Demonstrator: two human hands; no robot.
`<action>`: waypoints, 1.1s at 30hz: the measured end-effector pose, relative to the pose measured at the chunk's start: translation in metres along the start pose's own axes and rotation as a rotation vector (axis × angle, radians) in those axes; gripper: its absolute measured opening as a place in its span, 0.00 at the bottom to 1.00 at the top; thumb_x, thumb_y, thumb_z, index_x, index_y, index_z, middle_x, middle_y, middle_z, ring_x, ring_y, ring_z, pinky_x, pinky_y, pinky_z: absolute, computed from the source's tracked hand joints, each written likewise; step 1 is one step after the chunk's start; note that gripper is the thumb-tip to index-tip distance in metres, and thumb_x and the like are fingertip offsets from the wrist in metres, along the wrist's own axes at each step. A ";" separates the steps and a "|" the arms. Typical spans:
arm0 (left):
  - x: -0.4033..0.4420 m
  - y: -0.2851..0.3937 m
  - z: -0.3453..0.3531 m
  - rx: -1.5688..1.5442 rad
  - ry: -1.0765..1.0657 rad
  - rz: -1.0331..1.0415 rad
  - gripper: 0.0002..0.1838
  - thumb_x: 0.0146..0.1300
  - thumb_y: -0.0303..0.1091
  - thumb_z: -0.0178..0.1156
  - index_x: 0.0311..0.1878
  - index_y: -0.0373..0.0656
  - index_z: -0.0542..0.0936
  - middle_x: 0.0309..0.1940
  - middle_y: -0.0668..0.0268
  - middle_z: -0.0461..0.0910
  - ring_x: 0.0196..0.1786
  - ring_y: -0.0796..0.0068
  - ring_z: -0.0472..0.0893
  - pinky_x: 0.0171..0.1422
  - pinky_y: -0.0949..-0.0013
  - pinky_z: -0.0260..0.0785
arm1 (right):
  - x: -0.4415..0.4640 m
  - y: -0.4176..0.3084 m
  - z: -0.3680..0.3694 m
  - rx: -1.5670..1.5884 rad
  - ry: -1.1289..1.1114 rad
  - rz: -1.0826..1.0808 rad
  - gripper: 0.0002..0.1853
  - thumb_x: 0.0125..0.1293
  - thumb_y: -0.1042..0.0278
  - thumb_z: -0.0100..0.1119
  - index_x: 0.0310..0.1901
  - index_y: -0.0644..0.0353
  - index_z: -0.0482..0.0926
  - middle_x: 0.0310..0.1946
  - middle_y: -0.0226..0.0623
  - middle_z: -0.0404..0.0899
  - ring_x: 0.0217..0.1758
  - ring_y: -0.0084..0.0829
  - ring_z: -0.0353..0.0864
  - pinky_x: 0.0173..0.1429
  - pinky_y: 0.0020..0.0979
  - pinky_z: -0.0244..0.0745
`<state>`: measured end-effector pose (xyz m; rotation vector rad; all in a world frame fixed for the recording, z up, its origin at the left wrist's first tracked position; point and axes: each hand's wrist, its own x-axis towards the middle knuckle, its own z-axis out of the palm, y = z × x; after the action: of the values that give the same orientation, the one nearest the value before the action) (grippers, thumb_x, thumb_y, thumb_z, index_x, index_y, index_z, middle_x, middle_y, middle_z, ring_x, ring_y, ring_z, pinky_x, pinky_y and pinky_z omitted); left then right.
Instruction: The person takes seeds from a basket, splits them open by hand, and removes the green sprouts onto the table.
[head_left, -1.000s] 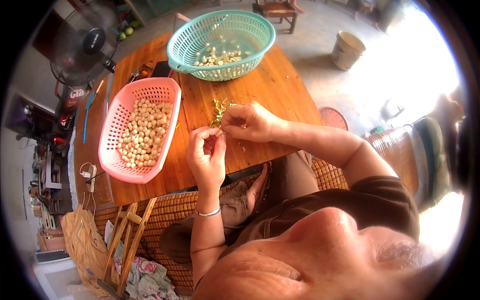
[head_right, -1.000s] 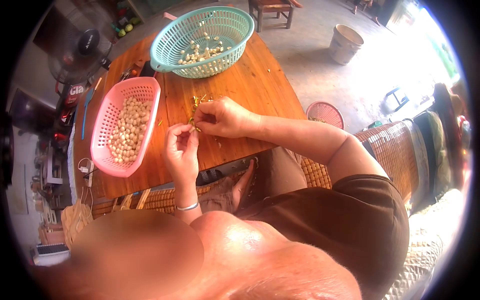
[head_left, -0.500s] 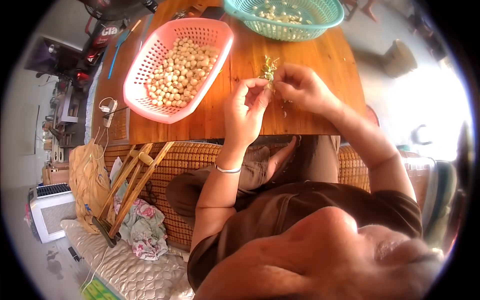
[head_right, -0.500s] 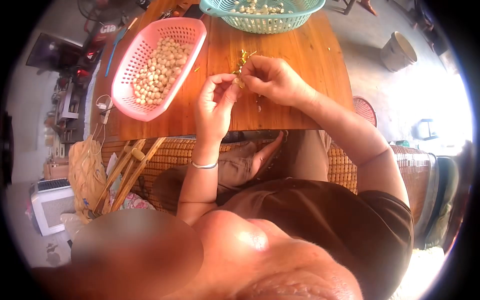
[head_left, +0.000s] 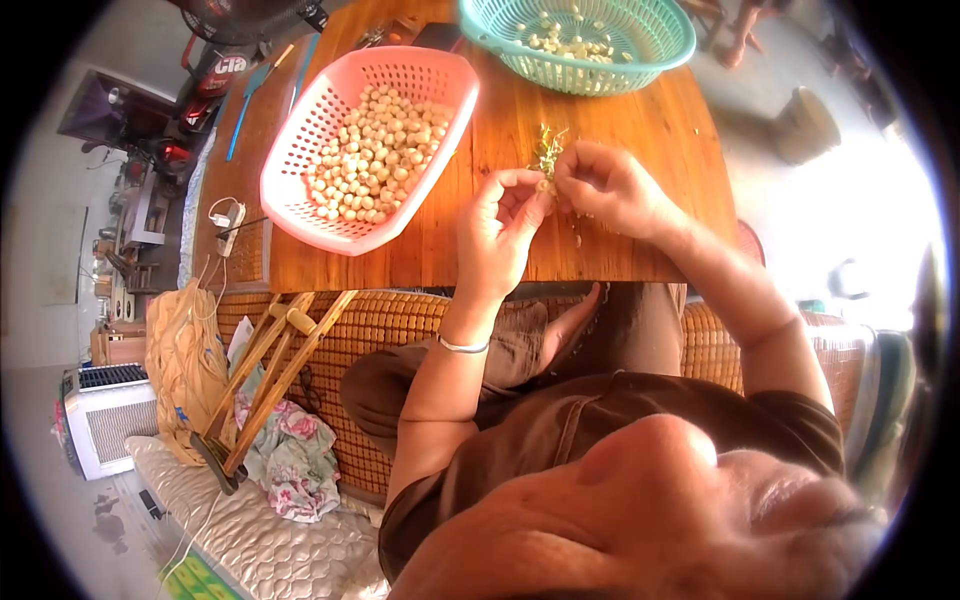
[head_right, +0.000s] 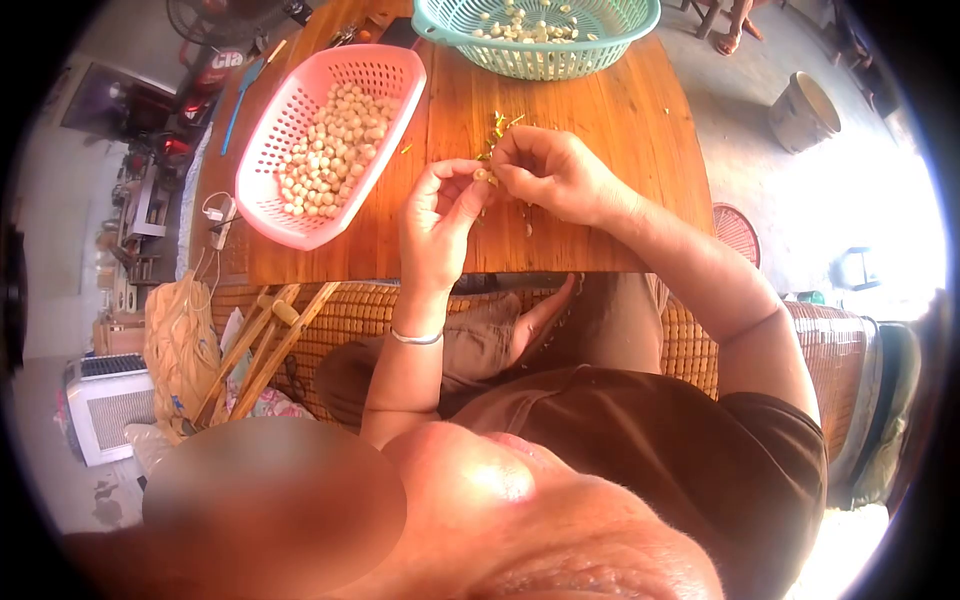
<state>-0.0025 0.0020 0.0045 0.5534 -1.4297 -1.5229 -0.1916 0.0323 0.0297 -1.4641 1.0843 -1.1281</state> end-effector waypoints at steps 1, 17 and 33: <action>0.000 0.000 -0.001 0.000 0.000 0.003 0.10 0.69 0.26 0.63 0.52 0.38 0.78 0.41 0.69 0.83 0.43 0.82 0.80 0.51 0.77 0.73 | 0.000 -0.001 0.000 -0.003 0.006 0.015 0.05 0.70 0.71 0.57 0.40 0.63 0.76 0.32 0.25 0.77 0.36 0.15 0.76 0.40 0.21 0.74; 0.001 0.002 0.000 -0.067 0.053 -0.012 0.08 0.70 0.27 0.62 0.50 0.39 0.79 0.41 0.69 0.83 0.42 0.82 0.81 0.51 0.76 0.74 | -0.001 -0.013 -0.002 0.061 -0.007 0.042 0.07 0.71 0.70 0.59 0.46 0.63 0.76 0.33 0.28 0.79 0.38 0.17 0.77 0.43 0.23 0.74; 0.002 0.002 -0.001 -0.062 0.063 -0.016 0.09 0.71 0.29 0.61 0.51 0.38 0.78 0.42 0.67 0.82 0.41 0.78 0.82 0.50 0.72 0.78 | 0.001 -0.002 0.004 -0.128 0.093 0.020 0.04 0.71 0.74 0.60 0.41 0.64 0.76 0.32 0.27 0.79 0.36 0.15 0.76 0.40 0.21 0.74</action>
<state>-0.0023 0.0005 0.0064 0.5718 -1.3286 -1.5432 -0.1876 0.0317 0.0310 -1.5085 1.2529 -1.1395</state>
